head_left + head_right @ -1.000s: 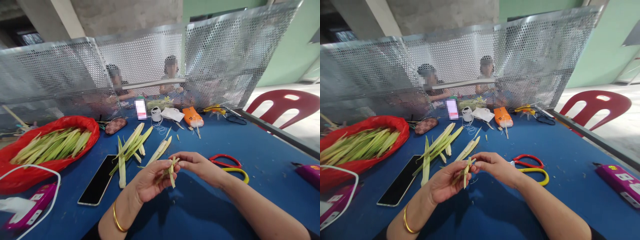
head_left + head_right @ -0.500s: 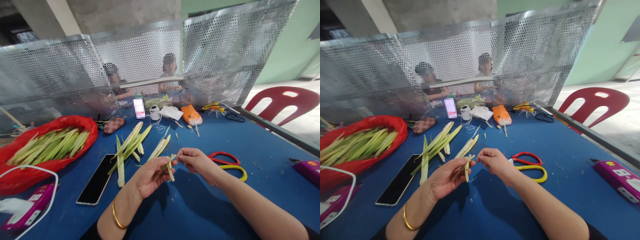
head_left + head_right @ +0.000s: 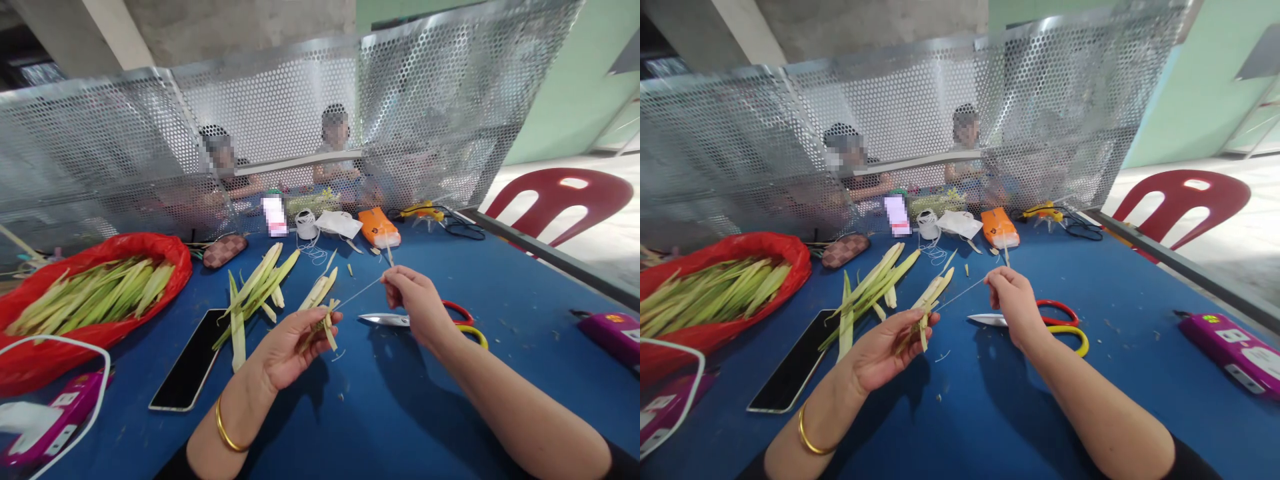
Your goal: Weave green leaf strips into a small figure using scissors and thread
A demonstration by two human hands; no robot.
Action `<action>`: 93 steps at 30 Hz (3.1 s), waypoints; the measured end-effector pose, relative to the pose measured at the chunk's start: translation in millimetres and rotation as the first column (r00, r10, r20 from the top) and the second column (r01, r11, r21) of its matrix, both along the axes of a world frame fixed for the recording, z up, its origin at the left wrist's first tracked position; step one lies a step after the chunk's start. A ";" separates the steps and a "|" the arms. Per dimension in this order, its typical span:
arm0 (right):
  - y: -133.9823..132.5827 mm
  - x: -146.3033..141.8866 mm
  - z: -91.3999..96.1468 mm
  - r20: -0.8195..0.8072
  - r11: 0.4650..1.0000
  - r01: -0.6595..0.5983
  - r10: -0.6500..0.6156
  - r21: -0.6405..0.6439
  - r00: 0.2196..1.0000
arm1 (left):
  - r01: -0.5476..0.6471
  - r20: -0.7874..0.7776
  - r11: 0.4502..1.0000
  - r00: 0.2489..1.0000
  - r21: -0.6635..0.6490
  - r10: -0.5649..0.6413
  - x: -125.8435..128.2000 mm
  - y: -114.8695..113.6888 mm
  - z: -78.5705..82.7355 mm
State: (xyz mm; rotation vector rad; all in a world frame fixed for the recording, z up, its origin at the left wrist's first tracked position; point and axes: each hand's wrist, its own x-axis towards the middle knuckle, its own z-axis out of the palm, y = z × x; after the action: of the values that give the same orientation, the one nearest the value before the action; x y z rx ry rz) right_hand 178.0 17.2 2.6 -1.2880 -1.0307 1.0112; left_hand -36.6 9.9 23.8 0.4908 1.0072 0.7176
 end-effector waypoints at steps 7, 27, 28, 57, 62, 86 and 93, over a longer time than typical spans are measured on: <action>-5.7 -3.4 -1.5 0.542 0.963 -0.203 0.078 0.175 0.837 | 0.103 -0.072 0.980 0.993 0.167 -0.092 2.4 -4.8 -1.5; -33.4 -23.7 -2.2 0.938 0.770 -0.573 -0.094 0.281 0.333 | 0.088 -0.309 0.910 0.950 0.405 0.046 12.9 -8.1 -7.7; -33.5 -23.5 -3.0 0.939 0.755 -0.584 -0.121 0.297 0.322 | 0.103 -0.310 0.911 0.950 0.399 0.028 13.6 -8.8 -8.6; -24.3 -35.6 -5.8 0.104 0.905 -0.388 0.409 -0.173 0.907 | 0.465 -0.623 0.469 0.735 0.750 0.268 23.2 -26.5 -16.8; -21.8 -34.8 -6.9 -0.097 0.865 -0.455 0.445 -0.212 0.890 | 0.481 -0.620 0.416 0.712 0.772 0.328 23.2 -27.3 -17.3; -30.0 -28.0 -7.6 0.901 0.764 -0.575 -0.019 0.293 0.434 | 0.188 -0.289 0.906 0.954 0.379 -0.077 20.7 -14.8 -9.6; -31.9 -33.3 -6.0 0.640 0.915 -0.366 0.182 0.168 0.747 | 0.212 -0.335 0.862 0.941 0.460 -0.053 22.4 -15.4 -14.4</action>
State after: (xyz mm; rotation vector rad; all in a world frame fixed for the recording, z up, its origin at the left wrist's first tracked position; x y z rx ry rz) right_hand 144.7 -14.7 -3.4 -1.2651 -1.8532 0.6125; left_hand -14.1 -5.5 9.4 1.1422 1.0683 0.7858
